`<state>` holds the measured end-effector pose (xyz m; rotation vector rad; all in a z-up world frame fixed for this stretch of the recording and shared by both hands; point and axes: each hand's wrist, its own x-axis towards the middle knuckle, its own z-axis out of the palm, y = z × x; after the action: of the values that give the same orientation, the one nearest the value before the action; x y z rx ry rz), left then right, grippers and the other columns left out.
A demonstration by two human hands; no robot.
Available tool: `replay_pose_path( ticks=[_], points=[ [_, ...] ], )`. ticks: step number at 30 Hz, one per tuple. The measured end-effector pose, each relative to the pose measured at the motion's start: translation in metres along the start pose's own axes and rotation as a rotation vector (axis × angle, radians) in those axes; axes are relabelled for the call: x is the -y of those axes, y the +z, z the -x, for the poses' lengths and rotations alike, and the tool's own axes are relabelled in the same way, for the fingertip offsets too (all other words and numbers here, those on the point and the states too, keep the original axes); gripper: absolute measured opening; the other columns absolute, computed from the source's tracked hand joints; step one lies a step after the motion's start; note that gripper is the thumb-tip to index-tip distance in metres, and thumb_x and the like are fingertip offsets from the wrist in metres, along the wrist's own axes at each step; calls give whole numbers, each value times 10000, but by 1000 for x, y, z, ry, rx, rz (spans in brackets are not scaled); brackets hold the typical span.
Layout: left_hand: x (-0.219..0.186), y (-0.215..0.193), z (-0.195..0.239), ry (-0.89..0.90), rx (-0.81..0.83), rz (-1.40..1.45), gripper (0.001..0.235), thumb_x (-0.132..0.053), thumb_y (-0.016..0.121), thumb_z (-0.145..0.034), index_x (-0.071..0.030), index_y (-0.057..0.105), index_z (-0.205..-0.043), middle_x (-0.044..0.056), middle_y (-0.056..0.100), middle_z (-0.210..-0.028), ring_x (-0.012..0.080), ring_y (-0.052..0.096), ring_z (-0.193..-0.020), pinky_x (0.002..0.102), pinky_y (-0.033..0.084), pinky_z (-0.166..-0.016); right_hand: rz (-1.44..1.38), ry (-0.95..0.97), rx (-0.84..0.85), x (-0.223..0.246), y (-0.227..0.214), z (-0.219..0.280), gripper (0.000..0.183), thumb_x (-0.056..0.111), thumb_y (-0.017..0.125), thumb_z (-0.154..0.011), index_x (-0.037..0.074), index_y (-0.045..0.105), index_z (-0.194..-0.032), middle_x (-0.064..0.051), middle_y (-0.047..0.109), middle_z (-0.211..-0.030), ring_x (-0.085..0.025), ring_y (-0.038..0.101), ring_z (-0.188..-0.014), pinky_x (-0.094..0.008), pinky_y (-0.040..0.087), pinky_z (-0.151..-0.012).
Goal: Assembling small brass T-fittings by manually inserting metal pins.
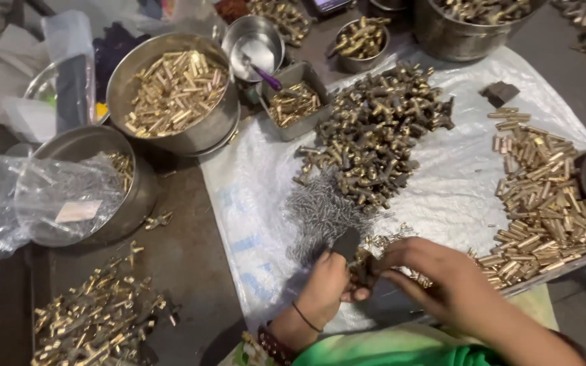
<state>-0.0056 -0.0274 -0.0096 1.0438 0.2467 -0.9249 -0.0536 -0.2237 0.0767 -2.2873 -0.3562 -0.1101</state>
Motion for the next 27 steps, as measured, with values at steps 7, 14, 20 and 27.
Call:
replay_pose_path(
  ticks=[7,14,20,27],
  points=[
    [3,3,5,60,19,111,438,-461,516,-1072,-78,583,-870,27,577,-640,106,494,-439,247,284,-378,119,-130,-88,3,31,-2,249,91,767,-789,77,678,-1021,-90,687,-1050,-282,707,-942,-361,582,-756],
    [2,-7,4,56,38,92,455,-452,499,-1069,-59,611,-870,26,621,-645,114,531,-444,242,274,-373,133,-130,-102,18,33,-10,224,73,762,-787,66,673,-993,-89,681,-1033,-269,712,-908,-347,582,-729],
    [11,-19,-1,82,27,92,387,-405,512,-1076,-91,603,-868,17,594,-624,107,530,-443,243,282,-375,132,-102,-103,23,39,-14,194,67,767,-784,70,688,-961,-77,688,-1001,-245,725,-857,-341,584,-706],
    [23,-26,-6,106,92,-116,432,-410,527,-1097,-27,637,-930,36,617,-664,97,563,-490,232,324,-387,38,-21,-6,5,35,-8,171,93,802,-762,90,706,-904,-51,709,-941,-246,730,-847,-332,586,-717]
  ],
)
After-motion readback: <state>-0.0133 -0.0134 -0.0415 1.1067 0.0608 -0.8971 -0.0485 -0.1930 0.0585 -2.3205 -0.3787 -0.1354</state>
